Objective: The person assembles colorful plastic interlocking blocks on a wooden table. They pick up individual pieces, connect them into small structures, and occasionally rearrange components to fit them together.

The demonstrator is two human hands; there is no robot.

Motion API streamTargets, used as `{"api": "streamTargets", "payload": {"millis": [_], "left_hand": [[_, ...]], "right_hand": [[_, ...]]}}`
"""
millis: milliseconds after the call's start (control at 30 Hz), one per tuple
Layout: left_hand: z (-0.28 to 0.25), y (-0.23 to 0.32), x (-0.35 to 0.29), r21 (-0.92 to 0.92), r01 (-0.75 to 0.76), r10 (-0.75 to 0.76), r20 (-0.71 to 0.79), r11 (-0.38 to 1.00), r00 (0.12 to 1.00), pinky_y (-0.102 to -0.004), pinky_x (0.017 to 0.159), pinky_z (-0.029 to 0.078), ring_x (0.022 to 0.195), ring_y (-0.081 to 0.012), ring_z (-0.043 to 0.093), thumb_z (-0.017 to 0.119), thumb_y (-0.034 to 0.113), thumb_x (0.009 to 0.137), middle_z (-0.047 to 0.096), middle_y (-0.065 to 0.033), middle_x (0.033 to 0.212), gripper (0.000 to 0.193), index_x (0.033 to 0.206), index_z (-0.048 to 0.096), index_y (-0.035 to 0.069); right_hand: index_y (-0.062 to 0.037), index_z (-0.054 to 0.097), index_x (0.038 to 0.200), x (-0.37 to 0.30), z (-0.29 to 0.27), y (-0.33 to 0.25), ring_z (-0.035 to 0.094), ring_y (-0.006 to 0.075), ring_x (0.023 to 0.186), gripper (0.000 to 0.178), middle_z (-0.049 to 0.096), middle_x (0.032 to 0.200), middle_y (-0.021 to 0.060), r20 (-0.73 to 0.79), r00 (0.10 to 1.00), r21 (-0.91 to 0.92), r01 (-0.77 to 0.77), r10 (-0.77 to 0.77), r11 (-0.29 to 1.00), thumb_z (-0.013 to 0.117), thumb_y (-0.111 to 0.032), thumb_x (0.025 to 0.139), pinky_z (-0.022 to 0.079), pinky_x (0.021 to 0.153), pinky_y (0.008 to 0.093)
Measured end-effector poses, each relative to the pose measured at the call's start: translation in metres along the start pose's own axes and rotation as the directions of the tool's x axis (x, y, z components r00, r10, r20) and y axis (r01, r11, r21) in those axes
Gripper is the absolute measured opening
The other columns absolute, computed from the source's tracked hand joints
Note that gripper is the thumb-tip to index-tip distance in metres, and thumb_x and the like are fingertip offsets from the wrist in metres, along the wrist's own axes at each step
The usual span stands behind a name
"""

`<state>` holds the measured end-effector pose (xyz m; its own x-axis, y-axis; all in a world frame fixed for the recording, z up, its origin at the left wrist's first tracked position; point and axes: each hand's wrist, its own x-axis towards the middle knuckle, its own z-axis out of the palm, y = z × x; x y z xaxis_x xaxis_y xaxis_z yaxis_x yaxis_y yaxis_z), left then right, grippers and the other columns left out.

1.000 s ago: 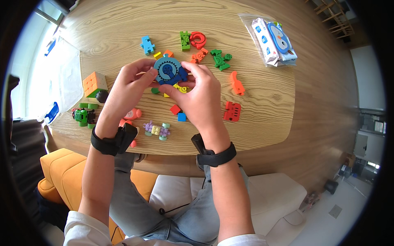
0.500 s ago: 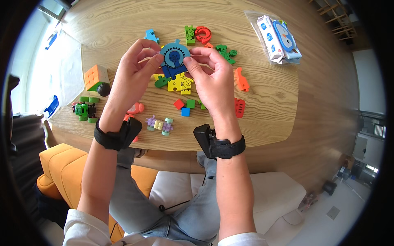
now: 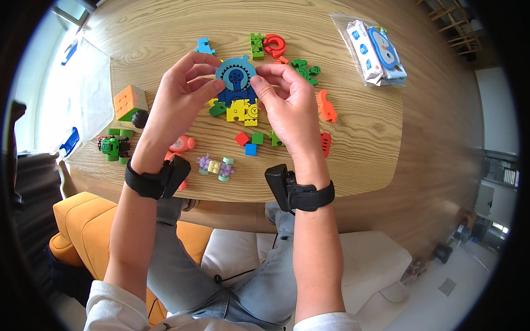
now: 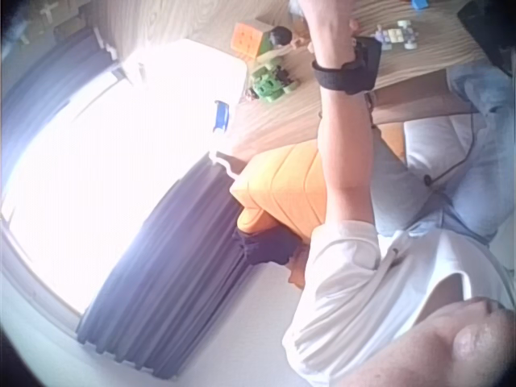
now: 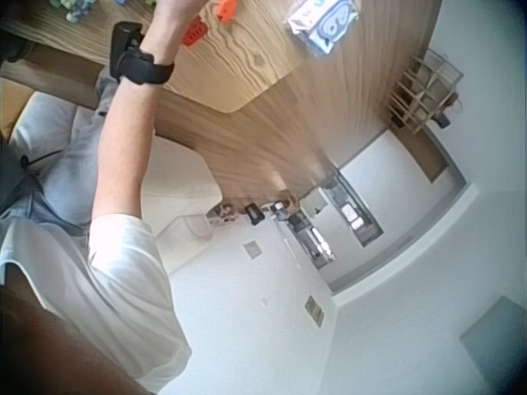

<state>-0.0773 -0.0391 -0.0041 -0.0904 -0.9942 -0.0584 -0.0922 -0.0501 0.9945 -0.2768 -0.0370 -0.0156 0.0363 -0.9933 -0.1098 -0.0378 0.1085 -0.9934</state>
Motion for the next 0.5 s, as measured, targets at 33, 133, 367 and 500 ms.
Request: {"api": "streamTargets", "payload": {"millis": [33, 133, 367, 500], "left_hand": [[0.0, 0.0, 0.0, 0.001, 0.006, -0.006, 0.008, 1.0, 1.0, -0.0275, 0.079, 0.057, 0.1, -0.0134, 0.072, 0.073, 0.002, 0.094, 0.074, -0.0104, 0.108, 0.026, 0.118, 0.063, 0.002], [0.0, 0.003, 0.0, 0.019, 0.025, -0.026, 0.067, 1.0, 0.997, -0.0238, 0.088, 0.055, 0.102, -0.0095, 0.069, 0.072, 0.004, 0.099, 0.073, -0.0056, 0.109, 0.026, 0.123, 0.063, 0.003], [0.007, 0.0, -0.002, 0.052, 0.022, -0.027, 0.089, 0.998, 0.996, -0.0268, 0.093, 0.057, 0.105, -0.0124, 0.07, 0.07, 0.004, 0.1, 0.074, -0.0087, 0.114, 0.03, 0.129, 0.064, 0.002], [0.005, 0.001, -0.002, 0.226, -0.023, 0.029, -0.024, 0.974, 0.999, -0.0275, 0.092, 0.058, 0.107, -0.0127, 0.07, 0.068, 0.004, 0.1, 0.074, -0.0091, 0.115, 0.032, 0.132, 0.064, 0.002]], "right_hand": [[-0.0002, 0.069, 0.121, 0.001, -0.003, 0.0, 0.072, 0.013, 0.09, 0.028, 0.076, 0.11, 0.0109, 0.01, 1.0, -0.017, -0.01, 0.011, 1.0, 0.075, -0.018, 0.099, 0.061, 0.079, 0.0289], [-0.0005, 0.068, 0.123, 0.001, -0.007, 0.0, 0.072, 0.0137, 0.092, 0.032, 0.076, 0.111, 0.0112, 0.031, 1.0, -0.007, -0.004, 0.005, 1.0, 0.078, -0.015, 0.096, 0.06, 0.081, 0.0289], [-0.0048, 0.063, 0.135, -0.001, -0.017, -0.004, 0.073, 0.0147, 0.092, 0.044, 0.076, 0.112, 0.0131, 0.063, 0.997, -0.03, -0.03, 0.032, 0.999, 0.078, -0.01, 0.095, 0.06, 0.078, 0.0296], [-0.0062, 0.061, 0.141, -0.002, -0.031, -0.005, 0.072, 0.0151, 0.088, 0.049, 0.075, 0.111, 0.015, -0.064, 0.996, -0.186, -0.077, 0.066, 0.98, 0.077, -0.007, 0.094, 0.06, 0.073, 0.0305]]}}
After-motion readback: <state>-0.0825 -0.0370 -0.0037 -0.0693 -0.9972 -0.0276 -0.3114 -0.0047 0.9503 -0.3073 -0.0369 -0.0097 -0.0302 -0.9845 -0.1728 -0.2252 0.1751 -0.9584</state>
